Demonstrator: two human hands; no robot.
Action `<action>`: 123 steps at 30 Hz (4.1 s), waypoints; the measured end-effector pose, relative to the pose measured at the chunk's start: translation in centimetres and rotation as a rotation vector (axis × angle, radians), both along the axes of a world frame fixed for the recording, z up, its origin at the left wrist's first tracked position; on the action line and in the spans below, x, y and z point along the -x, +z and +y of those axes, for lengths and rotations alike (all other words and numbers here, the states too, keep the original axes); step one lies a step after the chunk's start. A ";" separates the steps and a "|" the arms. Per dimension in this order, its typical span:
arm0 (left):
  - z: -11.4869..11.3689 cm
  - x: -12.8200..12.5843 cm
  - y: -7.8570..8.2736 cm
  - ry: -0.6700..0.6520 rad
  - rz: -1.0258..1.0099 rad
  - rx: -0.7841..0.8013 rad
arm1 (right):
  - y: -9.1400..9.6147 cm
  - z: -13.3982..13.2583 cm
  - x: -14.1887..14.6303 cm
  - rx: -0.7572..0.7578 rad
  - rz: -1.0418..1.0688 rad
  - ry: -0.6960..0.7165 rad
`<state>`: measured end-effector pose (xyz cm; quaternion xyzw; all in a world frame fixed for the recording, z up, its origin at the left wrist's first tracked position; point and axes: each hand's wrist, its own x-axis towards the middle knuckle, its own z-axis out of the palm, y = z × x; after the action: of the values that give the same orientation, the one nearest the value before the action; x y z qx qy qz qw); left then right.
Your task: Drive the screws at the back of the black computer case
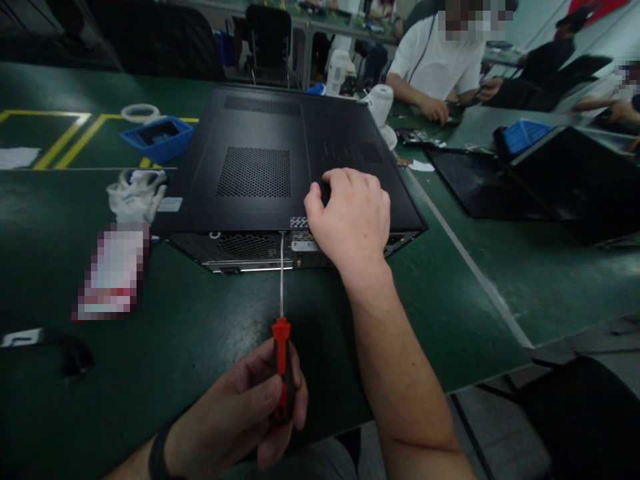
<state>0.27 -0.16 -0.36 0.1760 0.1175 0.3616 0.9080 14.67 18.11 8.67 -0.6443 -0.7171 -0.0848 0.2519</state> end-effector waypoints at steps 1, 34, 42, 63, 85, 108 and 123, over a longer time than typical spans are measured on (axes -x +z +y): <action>0.0 0.0 -0.1 0.000 -0.015 -0.008 | 0.0 0.0 0.0 0.000 -0.003 0.000; 0.0 0.1 0.1 -0.021 -0.009 0.013 | 0.0 0.0 0.0 0.000 -0.014 -0.005; 0.3 0.5 0.8 -0.082 -0.049 0.095 | 0.1 -0.1 0.1 0.027 -0.020 -0.016; 0.2 0.3 0.5 -0.054 -0.033 0.088 | 0.0 -0.1 0.1 0.009 -0.009 -0.007; 0.0 0.1 0.1 -0.025 -0.009 0.018 | 0.0 0.0 0.1 0.021 -0.023 -0.018; 0.1 0.4 0.5 -0.042 -0.040 0.068 | 0.0 0.0 0.1 0.002 -0.001 -0.004; 0.0 0.3 0.4 -0.025 -0.042 0.057 | 0.0 -0.1 0.1 -0.006 -0.009 -0.006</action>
<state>-0.03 -0.11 0.02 0.1440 0.1061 0.3506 0.9193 14.61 18.03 8.63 -0.6454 -0.7159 -0.0908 0.2505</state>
